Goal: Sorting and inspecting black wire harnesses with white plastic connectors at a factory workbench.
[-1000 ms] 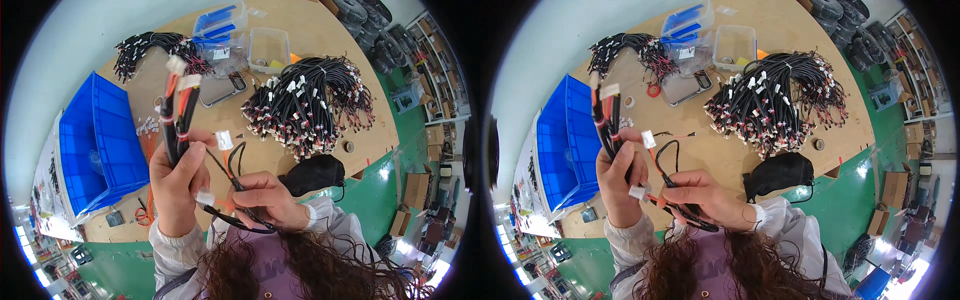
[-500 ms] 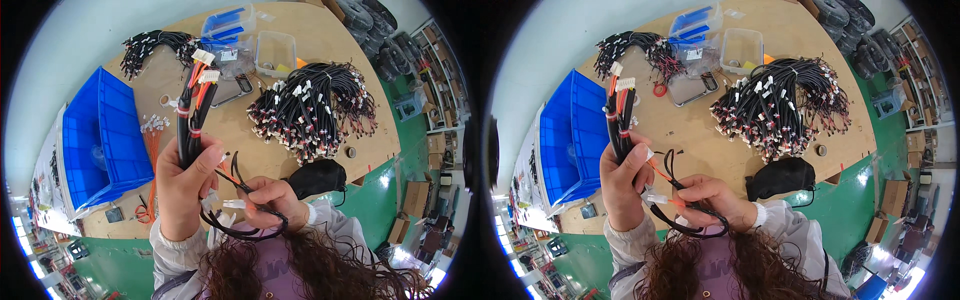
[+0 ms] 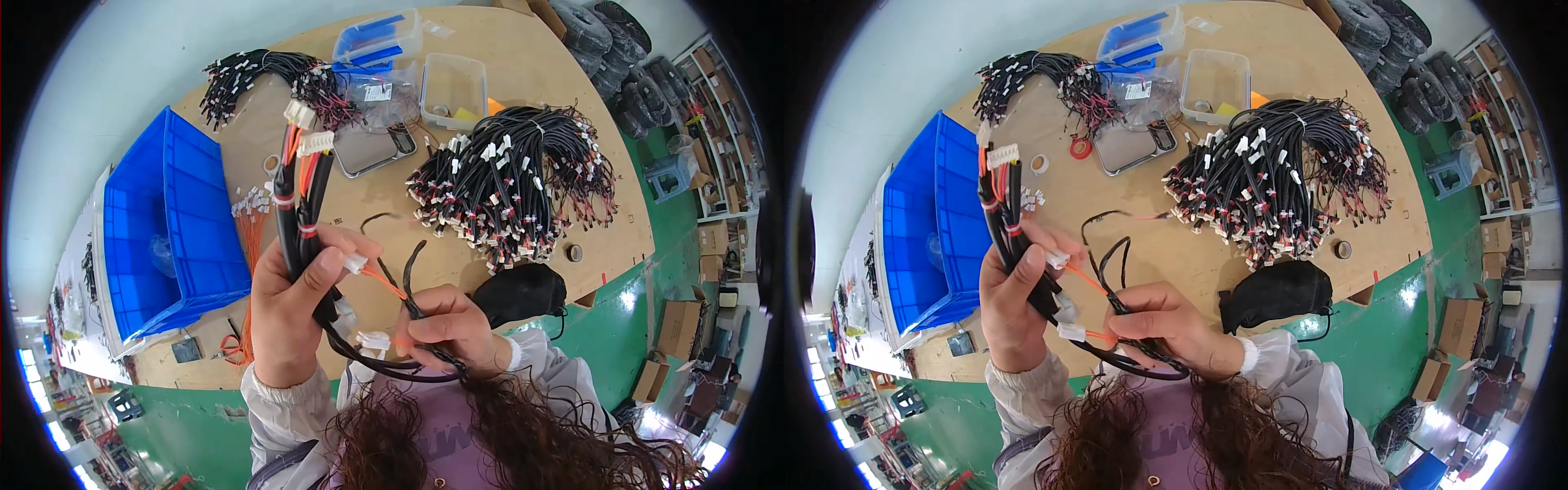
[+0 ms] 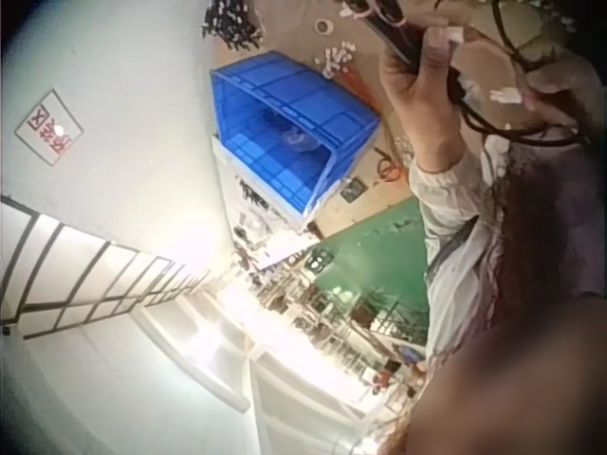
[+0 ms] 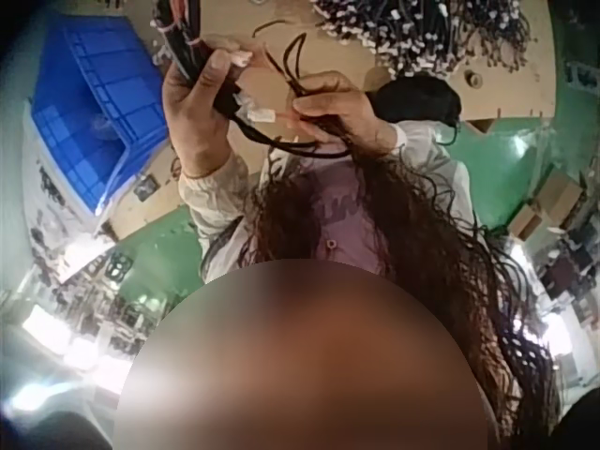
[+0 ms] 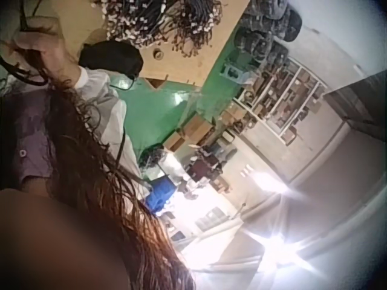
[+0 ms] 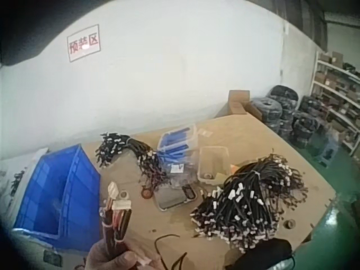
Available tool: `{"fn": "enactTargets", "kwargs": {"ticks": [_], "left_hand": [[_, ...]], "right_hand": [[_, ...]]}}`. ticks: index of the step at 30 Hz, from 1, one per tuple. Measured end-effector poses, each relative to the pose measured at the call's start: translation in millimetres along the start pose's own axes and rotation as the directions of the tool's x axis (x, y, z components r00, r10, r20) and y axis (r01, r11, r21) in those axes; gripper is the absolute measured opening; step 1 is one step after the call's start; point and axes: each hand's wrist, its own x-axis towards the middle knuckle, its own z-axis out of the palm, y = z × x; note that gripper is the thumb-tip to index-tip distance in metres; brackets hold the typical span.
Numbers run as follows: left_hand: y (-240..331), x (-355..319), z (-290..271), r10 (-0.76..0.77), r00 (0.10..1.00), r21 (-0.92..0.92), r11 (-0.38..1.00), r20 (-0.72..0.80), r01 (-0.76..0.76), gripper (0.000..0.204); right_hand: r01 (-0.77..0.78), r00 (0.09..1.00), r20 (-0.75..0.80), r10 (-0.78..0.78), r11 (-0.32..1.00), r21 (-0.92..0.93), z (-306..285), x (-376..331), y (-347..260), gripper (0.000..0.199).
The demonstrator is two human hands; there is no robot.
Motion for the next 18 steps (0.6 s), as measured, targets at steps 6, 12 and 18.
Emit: {"fn": "enactTargets", "kwargs": {"ticks": [6,12,18], "left_hand": [[1.6,-2.8,1.2,0.046,0.999,0.007,0.999,0.017,-0.046,0.016],[2.4,-5.5,-1.4,0.121,0.991,0.048,0.991,0.057,-0.124,0.018],[4.9,-4.9,4.4,0.126,0.992,0.129,0.984,-0.028,-0.121,0.017]], "right_hand": [[-0.013,1.0,-0.001,0.013,0.991,-0.137,0.3,-0.2,0.7,0.021],[0.063,0.998,0.031,-0.059,0.987,-0.151,-4.5,2.9,6.7,0.023],[0.046,0.996,0.083,-0.04,0.996,-0.075,-5.1,3.1,5.9,0.023]]}}
